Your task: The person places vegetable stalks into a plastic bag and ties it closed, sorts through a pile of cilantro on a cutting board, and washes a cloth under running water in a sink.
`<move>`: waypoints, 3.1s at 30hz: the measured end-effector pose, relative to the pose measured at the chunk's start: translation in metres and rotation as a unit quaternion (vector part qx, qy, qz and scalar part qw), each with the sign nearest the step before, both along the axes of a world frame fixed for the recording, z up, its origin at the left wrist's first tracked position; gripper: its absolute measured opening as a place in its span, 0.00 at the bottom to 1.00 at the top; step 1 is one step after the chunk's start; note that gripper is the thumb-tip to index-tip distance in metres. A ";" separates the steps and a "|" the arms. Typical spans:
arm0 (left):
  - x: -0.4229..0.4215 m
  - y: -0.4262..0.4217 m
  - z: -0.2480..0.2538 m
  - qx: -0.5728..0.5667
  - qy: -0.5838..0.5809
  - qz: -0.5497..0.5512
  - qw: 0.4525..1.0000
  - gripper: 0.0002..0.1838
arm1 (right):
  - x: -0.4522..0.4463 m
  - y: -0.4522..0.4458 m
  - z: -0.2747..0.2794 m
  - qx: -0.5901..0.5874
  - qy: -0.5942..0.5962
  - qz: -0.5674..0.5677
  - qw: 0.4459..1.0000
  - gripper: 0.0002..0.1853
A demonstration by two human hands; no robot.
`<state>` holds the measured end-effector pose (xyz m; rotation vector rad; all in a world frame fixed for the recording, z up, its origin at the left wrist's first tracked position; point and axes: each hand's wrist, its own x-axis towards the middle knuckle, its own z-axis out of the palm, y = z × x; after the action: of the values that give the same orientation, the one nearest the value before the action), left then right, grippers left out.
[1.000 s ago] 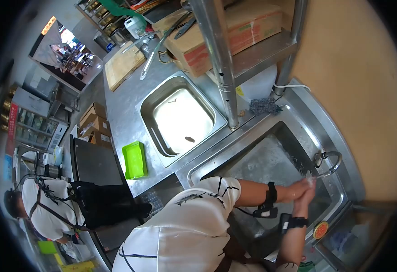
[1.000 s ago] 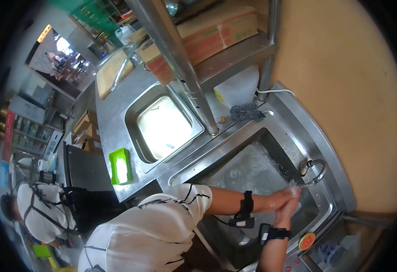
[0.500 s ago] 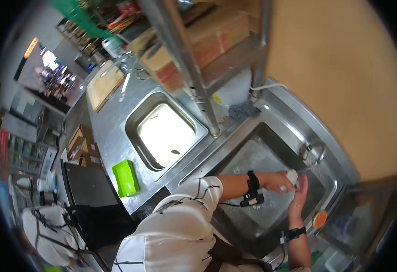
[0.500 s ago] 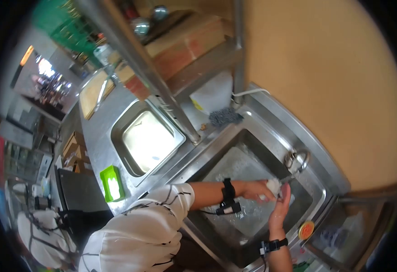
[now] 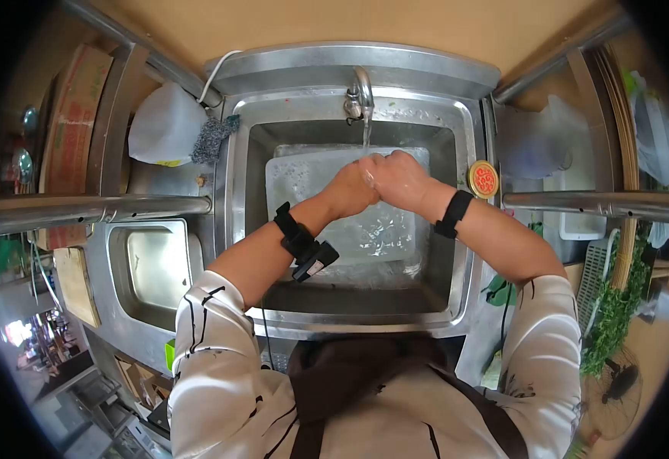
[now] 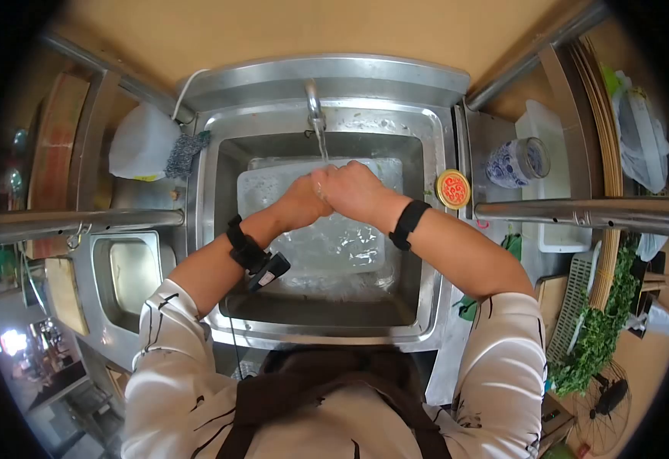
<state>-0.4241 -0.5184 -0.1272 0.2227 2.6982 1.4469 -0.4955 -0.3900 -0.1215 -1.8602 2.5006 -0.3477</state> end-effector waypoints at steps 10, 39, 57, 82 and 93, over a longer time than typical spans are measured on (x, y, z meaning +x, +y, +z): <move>-0.015 0.001 0.000 -0.248 -0.170 0.022 0.953 0.15 | -0.010 -0.012 -0.027 0.125 -0.311 -0.137 0.932 0.13; -0.013 -0.032 -0.084 0.537 -0.231 0.459 0.669 0.17 | -0.017 -0.004 -0.059 -0.423 -0.724 -0.421 0.346 0.15; -0.011 0.020 -0.074 0.638 -0.149 0.298 0.694 0.16 | 0.011 -0.039 -0.066 -0.350 -0.486 -0.497 0.628 0.20; -0.028 -0.037 -0.122 0.697 -0.160 0.083 0.694 0.22 | 0.029 -0.113 -0.138 -0.469 -0.228 -0.360 0.774 0.18; -0.013 -0.026 -0.033 0.568 -0.298 0.066 0.764 0.21 | 0.012 0.010 -0.037 -0.322 -0.353 -0.204 0.854 0.28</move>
<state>-0.4367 -0.5448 -0.1602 -0.3394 1.1020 2.4455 -0.4836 -0.3803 -0.1584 -0.9215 2.3029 -1.6897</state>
